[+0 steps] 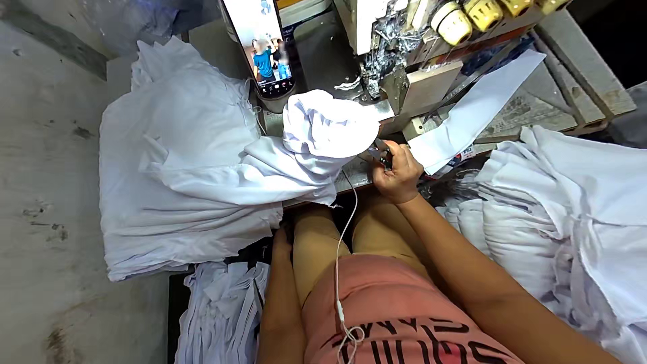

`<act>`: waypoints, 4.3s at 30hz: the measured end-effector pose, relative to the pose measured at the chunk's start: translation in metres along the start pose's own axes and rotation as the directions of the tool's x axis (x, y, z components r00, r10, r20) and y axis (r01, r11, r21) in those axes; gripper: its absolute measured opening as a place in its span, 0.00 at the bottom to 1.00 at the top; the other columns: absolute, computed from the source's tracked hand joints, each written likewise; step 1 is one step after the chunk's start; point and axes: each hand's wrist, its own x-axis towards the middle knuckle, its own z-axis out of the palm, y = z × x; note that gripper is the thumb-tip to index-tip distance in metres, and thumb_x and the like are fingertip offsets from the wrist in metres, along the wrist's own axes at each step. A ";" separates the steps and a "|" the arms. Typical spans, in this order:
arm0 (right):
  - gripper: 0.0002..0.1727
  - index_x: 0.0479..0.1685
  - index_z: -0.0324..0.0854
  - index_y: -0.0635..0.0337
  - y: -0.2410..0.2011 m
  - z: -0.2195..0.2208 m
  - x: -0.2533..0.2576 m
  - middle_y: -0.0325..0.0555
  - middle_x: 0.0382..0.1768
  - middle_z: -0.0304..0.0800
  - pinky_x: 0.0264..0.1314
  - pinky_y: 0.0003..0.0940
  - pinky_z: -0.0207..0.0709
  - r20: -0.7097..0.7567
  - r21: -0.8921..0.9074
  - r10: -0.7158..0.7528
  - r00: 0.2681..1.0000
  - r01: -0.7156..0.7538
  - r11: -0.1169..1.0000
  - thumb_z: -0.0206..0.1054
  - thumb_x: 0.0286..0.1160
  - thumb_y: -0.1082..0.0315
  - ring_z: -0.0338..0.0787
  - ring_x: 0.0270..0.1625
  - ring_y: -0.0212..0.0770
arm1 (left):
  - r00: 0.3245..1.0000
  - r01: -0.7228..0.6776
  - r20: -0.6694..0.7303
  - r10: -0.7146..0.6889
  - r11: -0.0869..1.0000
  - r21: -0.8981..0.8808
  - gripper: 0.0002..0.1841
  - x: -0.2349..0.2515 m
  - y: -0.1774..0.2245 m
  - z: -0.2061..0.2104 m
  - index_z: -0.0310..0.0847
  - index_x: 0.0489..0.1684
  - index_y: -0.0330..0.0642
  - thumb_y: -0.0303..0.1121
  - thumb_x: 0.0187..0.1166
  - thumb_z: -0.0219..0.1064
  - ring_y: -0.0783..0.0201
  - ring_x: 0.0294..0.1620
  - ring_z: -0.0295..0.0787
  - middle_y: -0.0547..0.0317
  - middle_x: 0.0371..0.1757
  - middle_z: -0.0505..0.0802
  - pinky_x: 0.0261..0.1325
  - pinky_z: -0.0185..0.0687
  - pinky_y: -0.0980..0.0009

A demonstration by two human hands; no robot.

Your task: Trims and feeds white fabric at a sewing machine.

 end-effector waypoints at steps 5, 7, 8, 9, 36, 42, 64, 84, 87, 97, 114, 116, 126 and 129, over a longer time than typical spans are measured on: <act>0.16 0.53 0.87 0.72 -0.001 -0.001 0.001 0.56 0.31 0.88 0.33 0.38 0.81 -0.002 0.007 0.002 1.000 -0.002 1.000 0.66 0.73 0.68 0.89 0.31 0.48 | 0.991 -0.104 0.092 0.100 0.994 0.039 0.18 0.009 -0.021 -0.008 0.75 0.70 0.32 0.36 0.94 0.50 0.61 0.53 0.84 0.46 0.59 0.88 0.57 0.82 0.64; 0.16 0.52 0.87 0.72 -0.001 0.000 0.001 0.55 0.29 0.87 0.32 0.38 0.80 -0.012 0.001 -0.007 1.000 0.007 1.000 0.66 0.73 0.68 0.88 0.30 0.48 | 0.985 -0.138 0.124 0.122 0.981 0.135 0.20 0.003 -0.028 -0.016 0.74 0.73 0.33 0.37 0.95 0.50 0.61 0.59 0.83 0.45 0.65 0.86 0.64 0.80 0.64; 0.16 0.51 0.87 0.72 -0.001 0.000 0.001 0.55 0.29 0.87 0.32 0.38 0.80 -0.012 -0.001 -0.010 1.000 0.010 1.000 0.66 0.73 0.68 0.88 0.30 0.48 | 0.986 -0.132 0.118 0.114 0.979 0.154 0.19 0.002 -0.029 -0.018 0.74 0.72 0.33 0.37 0.94 0.50 0.61 0.59 0.83 0.45 0.65 0.86 0.64 0.80 0.63; 0.16 0.51 0.87 0.72 -0.001 0.000 0.002 0.55 0.29 0.88 0.32 0.38 0.81 -0.008 0.001 -0.015 1.000 0.015 1.000 0.66 0.73 0.69 0.88 0.30 0.48 | 0.989 -0.114 0.110 0.098 0.981 0.157 0.20 0.004 -0.029 -0.019 0.74 0.73 0.32 0.36 0.94 0.50 0.59 0.60 0.83 0.43 0.66 0.86 0.64 0.80 0.61; 0.14 0.50 0.87 0.71 -0.001 -0.001 0.002 0.56 0.32 0.89 0.35 0.37 0.81 -0.017 0.000 -0.034 0.999 0.034 0.999 0.66 0.73 0.69 0.89 0.33 0.47 | 0.998 0.066 0.008 -0.066 0.996 0.063 0.21 0.006 0.007 -0.001 0.69 0.76 0.34 0.38 0.94 0.49 0.58 0.56 0.79 0.43 0.69 0.82 0.57 0.75 0.63; 0.15 0.49 0.87 0.71 0.001 0.000 0.001 0.56 0.31 0.89 0.34 0.38 0.82 -0.009 -0.004 -0.030 0.999 0.030 1.000 0.67 0.71 0.69 0.90 0.32 0.49 | 0.998 -0.052 0.054 0.041 0.972 0.231 0.20 -0.019 -0.008 -0.004 0.74 0.74 0.32 0.36 0.95 0.49 0.58 0.61 0.84 0.43 0.67 0.86 0.64 0.80 0.63; 0.15 0.50 0.87 0.71 0.000 0.000 0.002 0.56 0.32 0.90 0.36 0.38 0.82 -0.009 -0.004 -0.026 1.000 0.026 1.000 0.67 0.70 0.69 0.90 0.33 0.48 | 0.981 -0.192 0.096 0.168 0.897 0.398 0.22 0.027 -0.026 -0.008 0.71 0.77 0.26 0.35 0.95 0.52 0.50 0.78 0.75 0.36 0.77 0.80 0.82 0.66 0.57; 0.15 0.48 0.87 0.70 0.002 0.001 0.003 0.54 0.28 0.88 0.34 0.38 0.81 -0.032 -0.028 -0.052 0.998 0.051 0.998 0.66 0.70 0.67 0.89 0.30 0.47 | 0.996 -0.083 0.050 0.072 0.949 0.303 0.22 0.039 -0.036 -0.021 0.72 0.75 0.28 0.37 0.94 0.53 0.50 0.68 0.79 0.36 0.72 0.82 0.72 0.73 0.54; 0.15 0.47 0.87 0.70 0.002 0.002 0.002 0.54 0.28 0.88 0.34 0.37 0.81 -0.030 -0.033 -0.058 0.998 0.057 0.998 0.66 0.69 0.67 0.88 0.30 0.46 | 0.998 -0.058 0.046 0.045 0.938 0.343 0.23 0.031 -0.021 -0.013 0.73 0.75 0.29 0.39 0.94 0.53 0.49 0.68 0.80 0.36 0.72 0.83 0.71 0.74 0.51; 0.16 0.49 0.87 0.69 0.001 0.001 0.001 0.54 0.28 0.87 0.32 0.37 0.79 -0.017 -0.046 -0.051 0.999 0.051 0.998 0.66 0.70 0.66 0.86 0.29 0.47 | 0.986 -0.165 0.043 0.163 0.884 0.438 0.27 0.031 -0.003 0.003 0.65 0.81 0.24 0.35 0.90 0.61 0.40 0.77 0.73 0.28 0.78 0.77 0.77 0.69 0.45; 0.16 0.47 0.88 0.70 0.002 0.000 0.002 0.54 0.27 0.87 0.30 0.39 0.79 -0.007 -0.057 -0.065 0.998 0.065 0.996 0.66 0.69 0.66 0.87 0.27 0.48 | 0.991 -0.129 0.013 0.130 0.961 0.244 0.25 0.017 -0.002 0.003 0.64 0.81 0.26 0.35 0.94 0.53 0.45 0.76 0.74 0.32 0.78 0.77 0.77 0.70 0.48; 0.15 0.48 0.88 0.71 0.001 0.000 0.002 0.55 0.28 0.89 0.31 0.40 0.81 0.001 -0.040 -0.063 0.998 0.063 0.997 0.66 0.68 0.69 0.90 0.29 0.49 | 0.984 -0.180 0.052 0.173 0.937 0.298 0.26 -0.002 0.014 0.015 0.63 0.82 0.24 0.35 0.94 0.54 0.42 0.80 0.71 0.29 0.80 0.74 0.80 0.67 0.47; 0.17 0.55 0.84 0.76 -0.010 -0.025 0.025 0.61 0.39 0.91 0.48 0.48 0.84 0.297 0.260 0.392 0.870 -0.469 0.844 0.56 0.88 0.68 0.91 0.39 0.51 | 0.801 -0.598 0.592 0.089 0.089 0.796 0.46 -0.119 0.042 0.002 0.50 0.92 0.29 0.50 0.82 0.68 0.28 0.92 0.47 0.20 0.91 0.52 0.91 0.46 0.38; 0.19 0.57 0.83 0.72 -0.013 -0.035 0.040 0.49 0.32 0.86 0.37 0.32 0.80 0.388 0.392 0.481 0.786 -0.613 0.686 0.52 0.92 0.65 0.82 0.28 0.34 | 0.561 -0.815 0.828 -0.017 0.163 0.556 0.27 -0.163 0.065 -0.022 0.73 0.80 0.29 0.35 0.84 0.66 0.43 0.84 0.72 0.30 0.82 0.76 0.87 0.63 0.52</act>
